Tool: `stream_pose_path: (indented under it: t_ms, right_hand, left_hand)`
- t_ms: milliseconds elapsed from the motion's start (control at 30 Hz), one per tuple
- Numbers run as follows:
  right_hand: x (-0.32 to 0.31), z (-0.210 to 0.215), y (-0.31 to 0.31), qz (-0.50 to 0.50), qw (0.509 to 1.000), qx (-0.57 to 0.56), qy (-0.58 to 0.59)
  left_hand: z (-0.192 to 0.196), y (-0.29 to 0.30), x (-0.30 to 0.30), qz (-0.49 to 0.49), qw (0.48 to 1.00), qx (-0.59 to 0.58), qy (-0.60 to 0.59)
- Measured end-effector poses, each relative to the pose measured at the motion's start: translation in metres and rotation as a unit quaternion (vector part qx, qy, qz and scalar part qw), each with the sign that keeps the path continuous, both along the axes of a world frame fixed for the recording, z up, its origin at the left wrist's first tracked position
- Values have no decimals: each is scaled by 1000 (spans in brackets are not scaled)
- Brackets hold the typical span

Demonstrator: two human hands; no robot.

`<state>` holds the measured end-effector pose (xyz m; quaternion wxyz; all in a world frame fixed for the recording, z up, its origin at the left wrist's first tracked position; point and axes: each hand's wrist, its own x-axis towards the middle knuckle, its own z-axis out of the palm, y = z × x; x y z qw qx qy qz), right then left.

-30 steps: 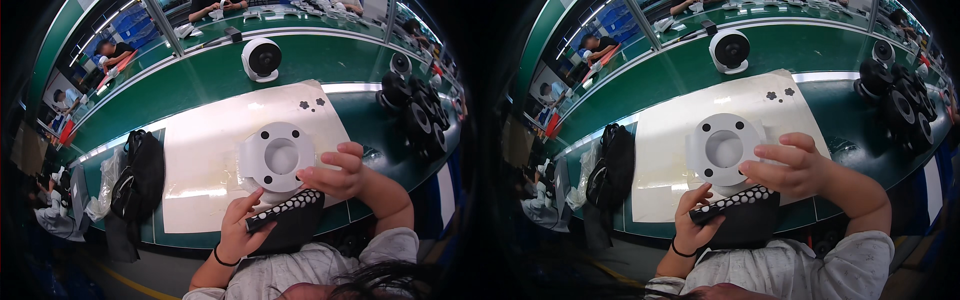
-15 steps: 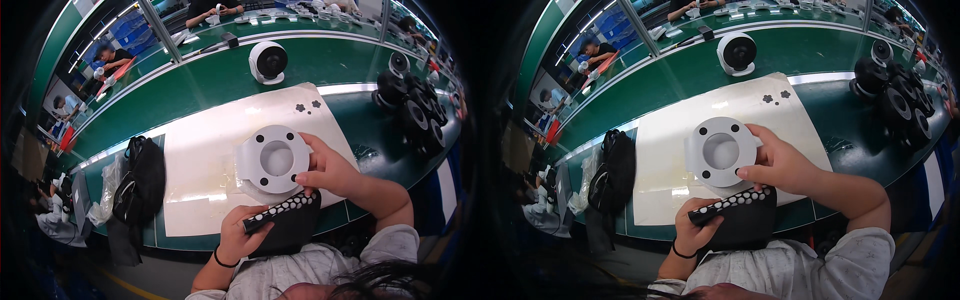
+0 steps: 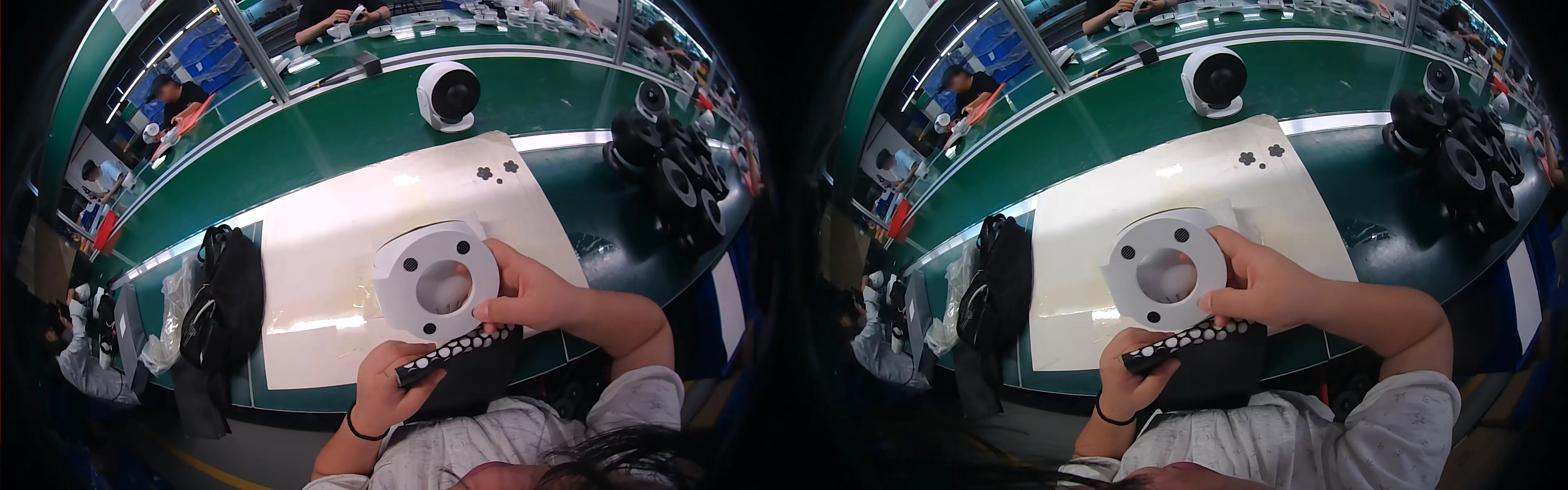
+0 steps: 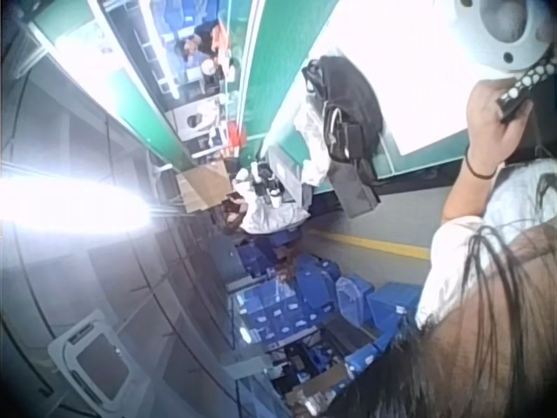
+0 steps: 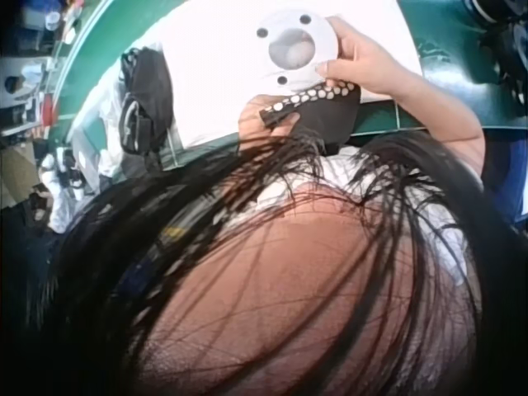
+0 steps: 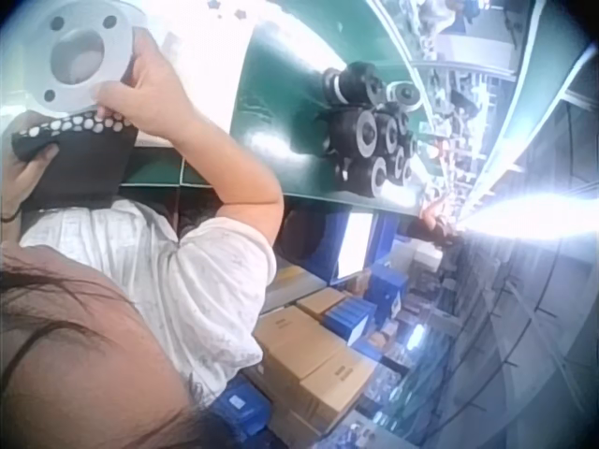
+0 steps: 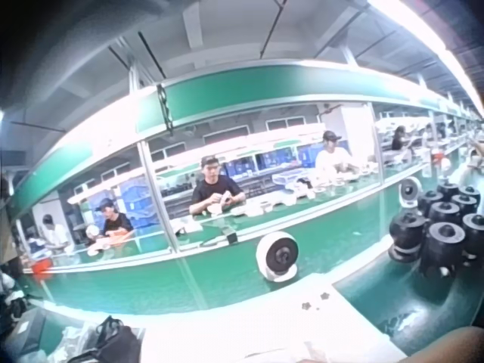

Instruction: The person attaches small rubber pads from a sheet to the bottoms of camera bases by hand and places the assembled cameras onto a conveyor belt.

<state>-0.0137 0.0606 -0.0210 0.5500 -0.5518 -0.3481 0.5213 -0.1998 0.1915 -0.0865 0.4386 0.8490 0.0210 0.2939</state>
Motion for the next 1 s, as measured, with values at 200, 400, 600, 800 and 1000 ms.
stream_pose_path:
  t_ms: [200, 400, 600, 800, 1000]
  right_hand:
    - [12, -11, 1, 14, 997, 73, 37]
    - [17, -11, 0, 37, 996, 66, 46]
    - [19, -13, 1, 19, 998, 45, 32]
    - [17, -9, 1, 14, 999, 33, -5]
    - [36, -13, 1, -47, 985, 139, -85]
  left_hand:
    - [-3, 0, 3, -7, 1000, 11, -14]
    - [0, 1, 6, -18, 1000, 20, -14]
    - [-2, 2, 6, -28, 999, 35, -17]
    - [3, 4, 1, -19, 999, 30, -6]
    - [-3, 14, -15, -22, 999, 14, -43]
